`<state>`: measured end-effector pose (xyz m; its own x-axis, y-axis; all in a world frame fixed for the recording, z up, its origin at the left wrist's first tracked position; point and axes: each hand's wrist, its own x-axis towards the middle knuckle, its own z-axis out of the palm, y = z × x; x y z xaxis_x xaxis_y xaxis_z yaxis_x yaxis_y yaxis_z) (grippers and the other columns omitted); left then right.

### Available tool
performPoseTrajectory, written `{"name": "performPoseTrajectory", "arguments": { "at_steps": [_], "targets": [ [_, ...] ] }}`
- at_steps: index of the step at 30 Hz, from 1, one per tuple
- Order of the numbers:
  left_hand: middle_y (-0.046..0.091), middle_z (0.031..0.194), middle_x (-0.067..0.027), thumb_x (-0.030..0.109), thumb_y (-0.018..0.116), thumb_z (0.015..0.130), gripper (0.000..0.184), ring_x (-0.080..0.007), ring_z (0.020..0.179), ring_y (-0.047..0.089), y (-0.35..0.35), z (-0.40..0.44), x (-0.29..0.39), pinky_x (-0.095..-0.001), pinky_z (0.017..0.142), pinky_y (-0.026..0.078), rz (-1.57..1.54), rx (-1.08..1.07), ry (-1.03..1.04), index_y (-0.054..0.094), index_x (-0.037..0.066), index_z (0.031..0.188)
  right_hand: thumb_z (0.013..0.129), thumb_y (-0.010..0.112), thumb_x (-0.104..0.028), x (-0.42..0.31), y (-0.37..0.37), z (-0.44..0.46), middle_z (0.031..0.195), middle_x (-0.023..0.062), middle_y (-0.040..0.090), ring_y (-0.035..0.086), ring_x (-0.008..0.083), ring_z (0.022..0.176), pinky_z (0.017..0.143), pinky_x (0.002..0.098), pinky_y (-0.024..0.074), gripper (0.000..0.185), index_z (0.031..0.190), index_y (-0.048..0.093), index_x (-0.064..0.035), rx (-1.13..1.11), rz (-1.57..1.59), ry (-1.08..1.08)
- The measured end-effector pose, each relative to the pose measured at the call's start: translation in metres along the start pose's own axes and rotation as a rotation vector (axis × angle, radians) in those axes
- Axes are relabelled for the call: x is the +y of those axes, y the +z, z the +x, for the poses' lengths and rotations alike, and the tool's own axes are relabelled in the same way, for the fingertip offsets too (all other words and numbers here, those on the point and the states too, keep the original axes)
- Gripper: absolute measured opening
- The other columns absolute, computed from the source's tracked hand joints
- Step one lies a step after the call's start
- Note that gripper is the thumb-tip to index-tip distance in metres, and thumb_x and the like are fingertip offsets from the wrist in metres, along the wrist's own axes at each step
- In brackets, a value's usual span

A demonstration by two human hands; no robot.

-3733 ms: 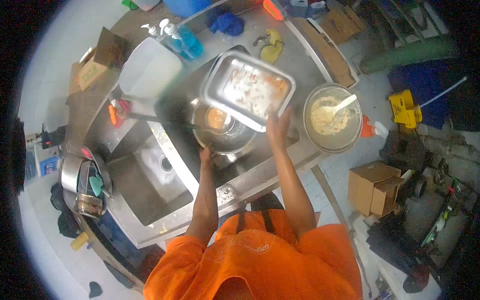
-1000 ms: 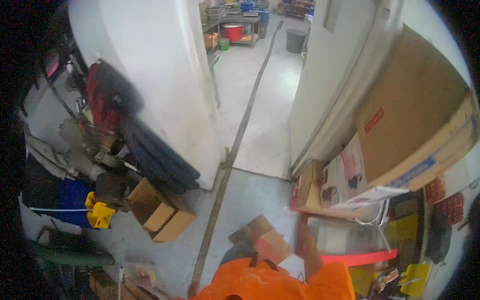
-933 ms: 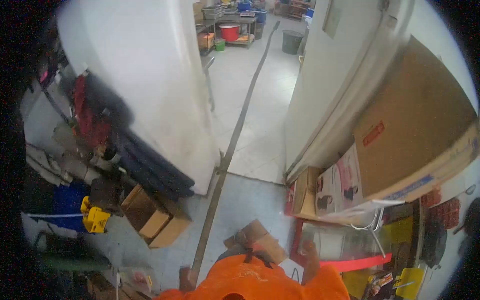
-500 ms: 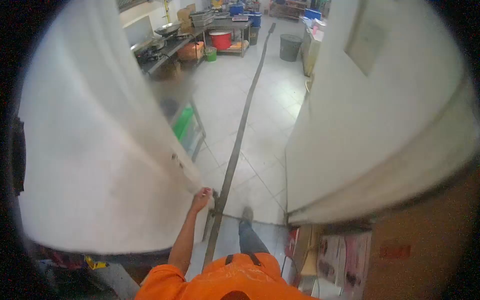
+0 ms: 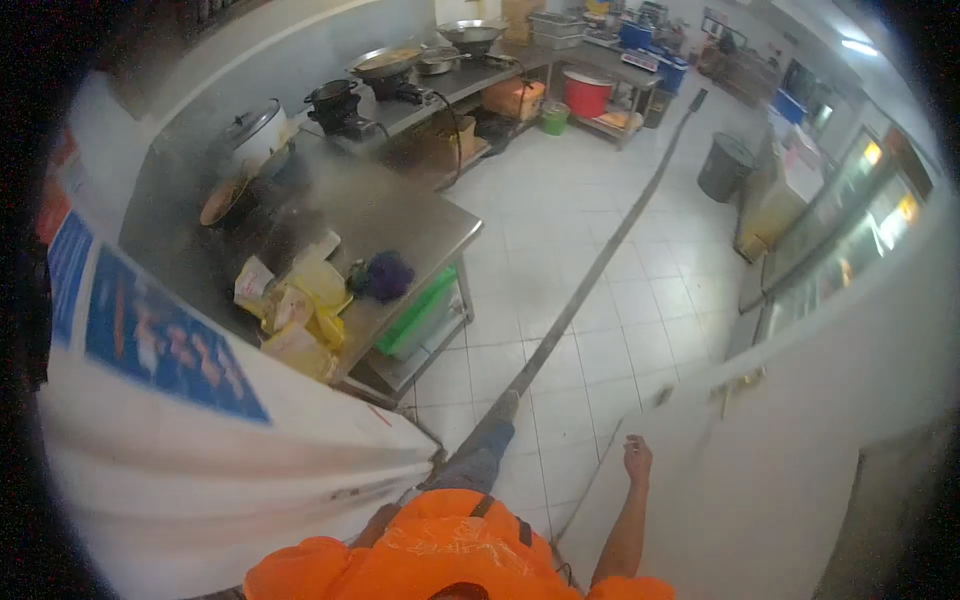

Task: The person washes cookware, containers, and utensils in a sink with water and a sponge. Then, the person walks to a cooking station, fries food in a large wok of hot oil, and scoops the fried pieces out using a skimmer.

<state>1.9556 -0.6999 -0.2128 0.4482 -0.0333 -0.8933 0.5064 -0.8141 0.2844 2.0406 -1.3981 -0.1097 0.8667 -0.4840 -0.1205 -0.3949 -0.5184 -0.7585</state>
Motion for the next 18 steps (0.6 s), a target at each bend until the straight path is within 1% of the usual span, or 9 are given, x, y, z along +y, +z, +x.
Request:
{"name": "performPoseTrajectory", "arguments": {
  "at_steps": [1,4,6,8,10,12,13,15,18],
  "targets": [
    [0.063,0.105,-0.0118,0.035,0.054,0.087,0.035,-0.0281,0.094,0.059,-0.01,0.008,0.023,-0.0396,0.077,0.048,-0.07,-0.014,-0.046,0.065,0.008,0.106,0.095,0.049,-0.014,-0.009,0.006,0.046,0.084,0.0072,0.065,0.062,0.0157,0.071,0.062,0.0294,0.0529,0.022,0.108,0.062,-0.0011,0.011,-0.06,-0.076],
    [0.063,0.096,-0.0095,0.032,0.055,0.087,0.031,-0.0243,0.084,0.059,-0.053,0.044,0.107,-0.0366,0.068,0.047,-0.206,-0.026,-0.076,0.064,0.007,0.102,0.093,0.05,-0.012,-0.016,0.034,0.134,0.085,0.0074,0.066,0.063,0.0164,0.073,0.061,0.0291,0.0523,0.022,0.11,0.061,-0.0029,-0.071,0.041,-0.003],
    [0.063,0.09,-0.0079,0.03,0.056,0.087,0.028,-0.0217,0.078,0.059,-0.093,0.081,0.177,-0.0346,0.062,0.047,-0.31,-0.025,-0.045,0.063,0.006,0.099,0.092,0.053,-0.013,0.072,0.072,0.185,0.086,0.0062,0.067,0.064,0.0166,0.074,0.061,0.0298,0.0518,0.023,0.113,0.061,-0.006,-0.224,-0.084,0.076],
    [0.063,0.084,-0.0063,0.028,0.056,0.087,0.026,-0.0191,0.071,0.059,-0.145,0.131,0.257,-0.0325,0.056,0.046,-0.482,-0.024,-0.014,0.063,0.006,0.097,0.092,0.056,-0.019,0.009,0.053,0.195,0.09,0.0047,0.068,0.065,0.0175,0.076,0.061,0.0314,0.0512,0.025,0.114,0.06,-0.0086,-0.539,0.299,0.459],
    [0.063,0.078,-0.0047,0.026,0.057,0.087,0.023,-0.0165,0.064,0.059,-0.21,0.175,0.345,-0.0305,0.05,0.046,-0.668,-0.014,0.018,0.062,0.005,0.095,0.091,0.057,-0.025,0.02,0.057,0.205,0.094,0.0038,0.068,0.065,0.0187,0.077,0.062,0.0352,0.0508,0.026,0.113,0.061,-0.0097,-0.54,0.402,0.716],
    [0.066,0.087,-0.005,0.029,0.055,0.089,0.029,-0.0159,0.07,0.061,-0.277,0.203,0.433,-0.0312,0.055,0.048,-0.464,0.141,0.224,0.061,0.005,0.103,0.091,0.057,-0.027,-0.003,0.042,0.212,0.096,0.004,0.068,0.064,0.0196,0.077,0.062,0.0374,0.0506,0.026,0.11,0.062,-0.0095,-0.476,0.275,0.815],
    [0.067,0.092,-0.005,0.029,0.056,0.089,0.03,-0.0158,0.075,0.061,-0.317,0.208,0.483,-0.0311,0.06,0.049,-0.523,0.115,0.29,0.06,0.006,0.107,0.09,0.057,-0.028,-0.013,0.045,0.23,0.096,0.0041,0.068,0.064,0.02,0.077,0.062,0.0385,0.0505,0.026,0.108,0.062,-0.0094,-0.462,0.205,0.854],
    [0.067,0.099,-0.005,0.029,0.056,0.09,0.033,-0.0157,0.083,0.062,-0.391,0.2,0.584,-0.0311,0.068,0.05,-0.634,0.084,0.393,0.059,0.007,0.114,0.09,0.057,-0.026,0.028,0.054,0.255,0.095,0.0078,0.068,0.063,0.0201,0.074,0.062,0.0378,0.0505,0.022,0.1,0.065,-0.0085,-0.422,0.197,0.957],
    [0.066,0.104,-0.0049,0.028,0.057,0.09,0.035,-0.0161,0.09,0.062,-0.466,0.196,0.701,-0.0315,0.075,0.05,-0.758,0.058,0.488,0.057,0.009,0.12,0.089,0.057,-0.025,-0.009,0.032,0.312,0.088,0.0106,0.068,0.063,0.0205,0.07,0.059,0.0378,0.0498,0.02,0.093,0.067,-0.0081,-0.247,0.361,1.104]
  ]
}}
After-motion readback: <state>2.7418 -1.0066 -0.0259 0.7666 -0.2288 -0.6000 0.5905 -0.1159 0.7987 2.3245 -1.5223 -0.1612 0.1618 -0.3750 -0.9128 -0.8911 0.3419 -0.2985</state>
